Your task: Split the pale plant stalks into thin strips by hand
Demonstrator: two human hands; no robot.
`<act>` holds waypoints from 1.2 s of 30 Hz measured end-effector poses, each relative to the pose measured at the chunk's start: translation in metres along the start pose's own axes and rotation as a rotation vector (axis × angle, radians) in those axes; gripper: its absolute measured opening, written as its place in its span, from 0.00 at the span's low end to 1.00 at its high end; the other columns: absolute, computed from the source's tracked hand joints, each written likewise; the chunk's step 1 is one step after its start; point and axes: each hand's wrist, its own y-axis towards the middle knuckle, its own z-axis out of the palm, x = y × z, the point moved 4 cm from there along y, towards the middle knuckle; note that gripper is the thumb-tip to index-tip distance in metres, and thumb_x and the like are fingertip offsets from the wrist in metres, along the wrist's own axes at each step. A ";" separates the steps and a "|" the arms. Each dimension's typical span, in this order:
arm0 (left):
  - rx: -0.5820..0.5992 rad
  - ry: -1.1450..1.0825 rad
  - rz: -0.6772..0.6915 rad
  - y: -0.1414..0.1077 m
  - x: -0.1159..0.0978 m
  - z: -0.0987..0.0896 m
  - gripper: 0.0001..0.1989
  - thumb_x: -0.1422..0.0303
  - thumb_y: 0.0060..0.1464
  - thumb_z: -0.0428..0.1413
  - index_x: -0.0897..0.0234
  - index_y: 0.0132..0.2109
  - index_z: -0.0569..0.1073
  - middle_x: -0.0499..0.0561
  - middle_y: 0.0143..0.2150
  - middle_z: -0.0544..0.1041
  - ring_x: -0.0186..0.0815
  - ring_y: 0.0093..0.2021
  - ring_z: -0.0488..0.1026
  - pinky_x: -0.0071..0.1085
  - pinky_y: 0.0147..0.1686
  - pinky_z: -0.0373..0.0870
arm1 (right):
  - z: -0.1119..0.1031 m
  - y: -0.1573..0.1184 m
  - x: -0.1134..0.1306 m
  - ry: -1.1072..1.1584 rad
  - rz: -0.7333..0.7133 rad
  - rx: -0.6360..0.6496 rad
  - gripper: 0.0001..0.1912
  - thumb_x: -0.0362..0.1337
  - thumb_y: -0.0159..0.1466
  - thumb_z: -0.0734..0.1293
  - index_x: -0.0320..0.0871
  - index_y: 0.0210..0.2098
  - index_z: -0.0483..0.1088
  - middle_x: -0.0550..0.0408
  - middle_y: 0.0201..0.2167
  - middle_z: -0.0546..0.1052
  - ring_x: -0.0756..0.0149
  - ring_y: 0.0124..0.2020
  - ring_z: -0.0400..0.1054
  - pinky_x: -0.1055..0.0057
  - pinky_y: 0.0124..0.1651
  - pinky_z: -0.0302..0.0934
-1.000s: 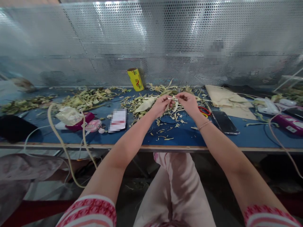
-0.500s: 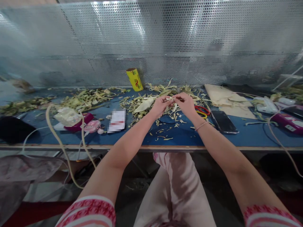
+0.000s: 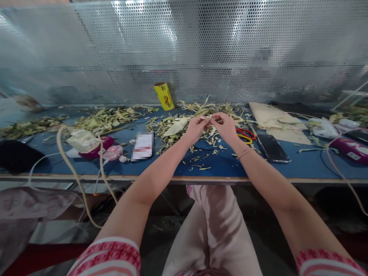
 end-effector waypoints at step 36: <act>0.130 0.531 -0.039 0.002 -0.018 -0.017 0.05 0.72 0.44 0.61 0.69 0.27 0.72 0.48 0.21 0.72 0.25 0.22 0.65 0.24 0.25 0.59 | 0.004 0.002 -0.005 -0.120 -0.093 0.207 0.04 0.32 0.54 0.64 0.42 0.27 0.72 0.56 0.24 0.73 0.69 0.26 0.64 0.71 0.32 0.61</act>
